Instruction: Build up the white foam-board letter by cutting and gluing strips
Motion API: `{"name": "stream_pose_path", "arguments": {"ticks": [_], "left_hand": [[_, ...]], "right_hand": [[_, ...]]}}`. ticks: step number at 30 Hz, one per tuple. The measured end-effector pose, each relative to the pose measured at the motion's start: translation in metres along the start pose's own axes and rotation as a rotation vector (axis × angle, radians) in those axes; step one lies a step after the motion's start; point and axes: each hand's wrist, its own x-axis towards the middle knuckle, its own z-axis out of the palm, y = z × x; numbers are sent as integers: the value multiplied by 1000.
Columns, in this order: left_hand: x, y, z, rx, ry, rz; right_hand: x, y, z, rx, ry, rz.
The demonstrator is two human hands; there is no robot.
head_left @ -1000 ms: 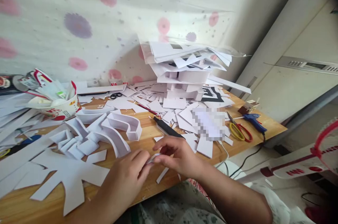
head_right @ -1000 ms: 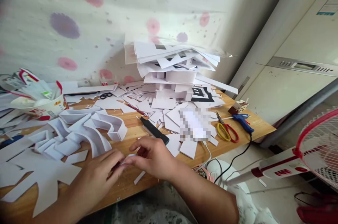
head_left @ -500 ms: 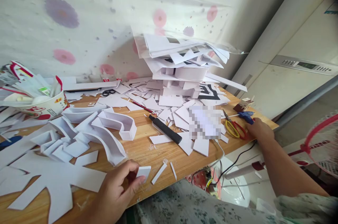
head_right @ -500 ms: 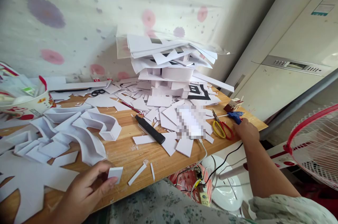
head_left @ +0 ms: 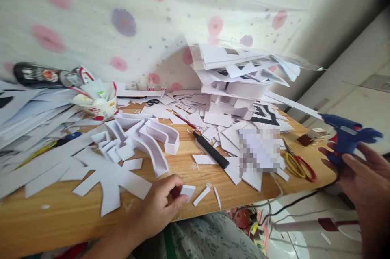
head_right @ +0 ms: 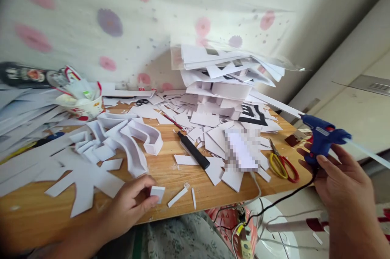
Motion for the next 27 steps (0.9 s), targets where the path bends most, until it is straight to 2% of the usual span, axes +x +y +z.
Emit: {"name": "stream_pose_path", "arguments": {"ticks": [3, 6, 10, 13, 16, 19, 23, 27], "left_hand": [[-7, 8, 0, -3, -106, 9], [-18, 8, -3, 18, -132, 19], [-34, -2, -18, -39, -18, -23], [-41, -7, -36, -151, 118, -39], [-42, -8, -54, -216, 316, -73], [-37, -10, -62, -266, 483, -167], [-25, -20, -60, -351, 555, -243], [-6, -22, -61, -476, 620, -265]], "right_hand": [[-37, -35, 52, 166, -214, 194], [-85, -56, 113, 312, -554, 398], [-156, -58, 181, 495, -962, 587], [-196, -51, 217, 601, -1208, 739], [-214, -44, 239, 710, -1343, 851], [-217, -37, 247, 748, -1363, 891], [-217, -30, 245, 742, -1339, 833], [-220, -27, 242, 726, -1402, 806]]}}
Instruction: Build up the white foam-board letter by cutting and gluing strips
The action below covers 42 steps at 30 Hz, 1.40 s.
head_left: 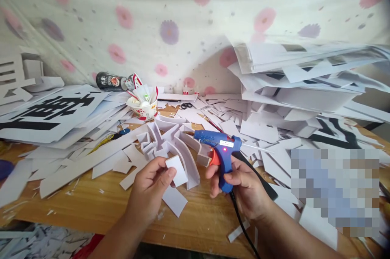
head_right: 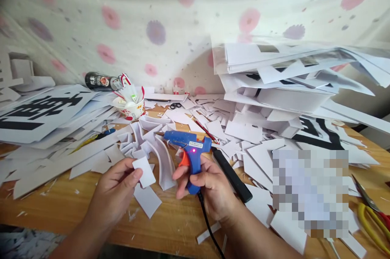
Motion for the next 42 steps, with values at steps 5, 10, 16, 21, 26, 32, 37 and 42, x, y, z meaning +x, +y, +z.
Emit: {"name": "stream_pose_path", "arguments": {"ticks": [5, 10, 16, 21, 26, 32, 37, 42], "left_hand": [[21, 14, 9, -102, 39, 27], [27, 0, 9, -171, 43, -11], [22, -10, 11, -264, -98, -81], [22, -1, 15, -381, -146, -157], [22, 2, 17, -450, -170, -202], [21, 2, 17, -485, -224, -192], [21, 1, 16, -494, -236, -188], [22, -1, 16, -497, -250, -185]], "right_hand": [[-2, 7, 0, -14, -38, 29], [-6, 11, -2, -52, 40, 61], [-10, 11, 0, -161, 151, 160], [-11, 9, 1, -248, 152, 128], [-12, 9, 1, -302, 172, 147], [-13, 10, -1, -338, 189, 145], [-14, 16, -5, -336, 180, 90], [-14, 17, -4, -294, 163, 76]]}}
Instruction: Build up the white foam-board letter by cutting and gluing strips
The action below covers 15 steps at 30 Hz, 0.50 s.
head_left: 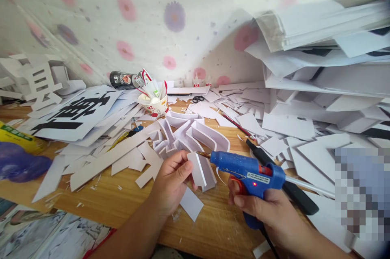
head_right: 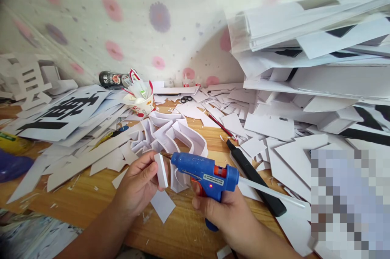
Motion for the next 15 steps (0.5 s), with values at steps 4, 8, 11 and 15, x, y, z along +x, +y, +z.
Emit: {"name": "stream_pose_path", "arguments": {"ticks": [4, 8, 11, 15], "left_hand": [[0, 0, -1, 0, 4, -5], [-1, 0, -1, 22, 0, 2], [-1, 1, -1, 29, 12, -4], [0, 2, -1, 21, 17, -15]], "right_hand": [[-2, -2, 0, 25, 11, 41], [-3, 0, -2, -4, 25, 69], [-2, 1, -2, -31, 38, 48], [-1, 0, -2, -49, 38, 28]]}}
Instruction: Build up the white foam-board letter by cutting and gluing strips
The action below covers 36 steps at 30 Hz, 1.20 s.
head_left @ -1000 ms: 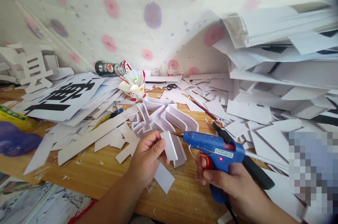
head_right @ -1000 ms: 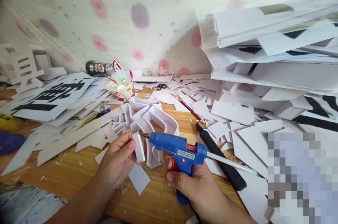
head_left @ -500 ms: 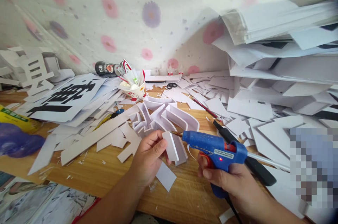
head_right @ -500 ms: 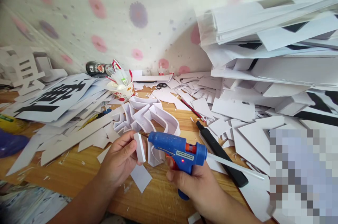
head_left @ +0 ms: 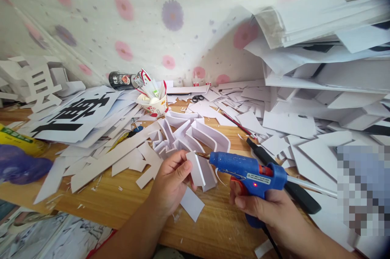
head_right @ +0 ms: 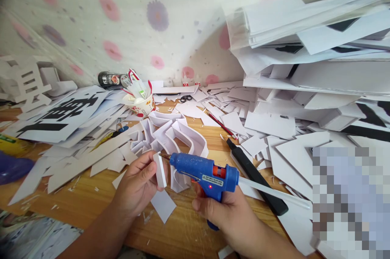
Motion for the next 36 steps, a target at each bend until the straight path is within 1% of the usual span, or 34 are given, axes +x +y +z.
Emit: {"name": "stream_pose_path", "arguments": {"ticks": [9, 14, 18, 21, 26, 32, 36], "left_hand": [[0, -1, -1, -14, 11, -3], [-1, -1, -3, -16, -13, -11], [-1, 0, -5, -13, -50, -6], [0, 0, -5, -7, -64, -2], [0, 2, -2, -29, -22, -21], [0, 4, 0, -51, 29, -23], [1, 4, 0, -56, 36, -9]], "right_hand": [[-1, 8, -4, -53, 11, 34], [0, 5, -2, -47, 2, 28], [-1, 2, -1, -44, -7, -5], [-1, 0, 0, -47, -6, 5], [-1, -4, 1, -66, -35, -18], [-2, -1, 0, -108, 23, 0], [-2, -1, 0, -186, 34, -38]]}}
